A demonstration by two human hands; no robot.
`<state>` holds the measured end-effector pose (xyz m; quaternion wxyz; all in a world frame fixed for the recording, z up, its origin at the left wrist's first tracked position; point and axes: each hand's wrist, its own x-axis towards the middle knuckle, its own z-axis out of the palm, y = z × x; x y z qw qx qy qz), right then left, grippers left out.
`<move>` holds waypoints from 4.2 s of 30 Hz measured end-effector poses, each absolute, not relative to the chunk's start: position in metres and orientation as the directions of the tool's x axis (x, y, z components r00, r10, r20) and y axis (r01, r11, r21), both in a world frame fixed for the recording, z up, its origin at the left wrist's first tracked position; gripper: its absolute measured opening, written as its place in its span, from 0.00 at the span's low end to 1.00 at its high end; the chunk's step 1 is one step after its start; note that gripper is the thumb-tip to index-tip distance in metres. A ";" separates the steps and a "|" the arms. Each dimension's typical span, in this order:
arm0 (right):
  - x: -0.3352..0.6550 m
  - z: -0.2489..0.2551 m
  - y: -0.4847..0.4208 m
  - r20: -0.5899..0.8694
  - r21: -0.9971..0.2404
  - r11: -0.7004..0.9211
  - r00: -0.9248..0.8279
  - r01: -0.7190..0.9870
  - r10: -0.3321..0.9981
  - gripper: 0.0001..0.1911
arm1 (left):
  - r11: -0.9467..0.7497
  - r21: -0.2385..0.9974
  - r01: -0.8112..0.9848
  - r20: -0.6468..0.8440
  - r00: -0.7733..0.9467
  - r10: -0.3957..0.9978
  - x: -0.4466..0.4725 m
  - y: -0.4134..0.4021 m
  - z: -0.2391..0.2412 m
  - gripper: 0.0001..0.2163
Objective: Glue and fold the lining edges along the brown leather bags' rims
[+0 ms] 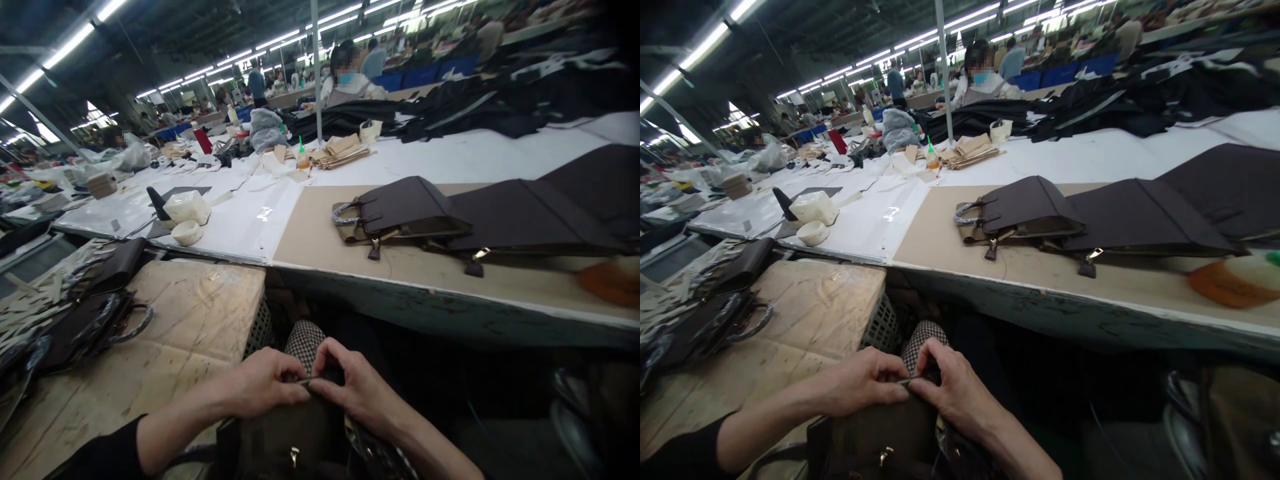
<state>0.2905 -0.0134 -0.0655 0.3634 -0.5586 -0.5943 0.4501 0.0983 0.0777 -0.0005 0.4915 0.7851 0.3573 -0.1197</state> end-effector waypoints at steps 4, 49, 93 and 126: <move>0.314 -0.065 -0.015 -0.023 -0.926 0.032 -0.142 0.376 0.990 0.09 | -0.361 0.635 0.683 -0.483 0.715 0.505 0.103 0.071 -0.008 0.09; 0.324 -0.077 -0.003 -0.091 -0.862 -0.018 -0.120 0.507 0.989 0.05 | 0.013 0.701 0.713 -0.635 0.616 0.466 0.098 0.081 -0.040 0.10; 0.318 -0.069 0.007 -0.013 -0.705 0.060 -0.097 0.707 0.995 0.09 | 0.259 0.808 0.529 -0.589 0.737 0.331 0.098 0.078 -0.027 0.16; 0.311 -0.026 -0.063 -0.338 -0.872 -0.303 -0.026 0.386 0.941 0.51 | -0.360 0.682 0.637 -0.476 0.760 0.443 0.133 0.090 -0.037 0.08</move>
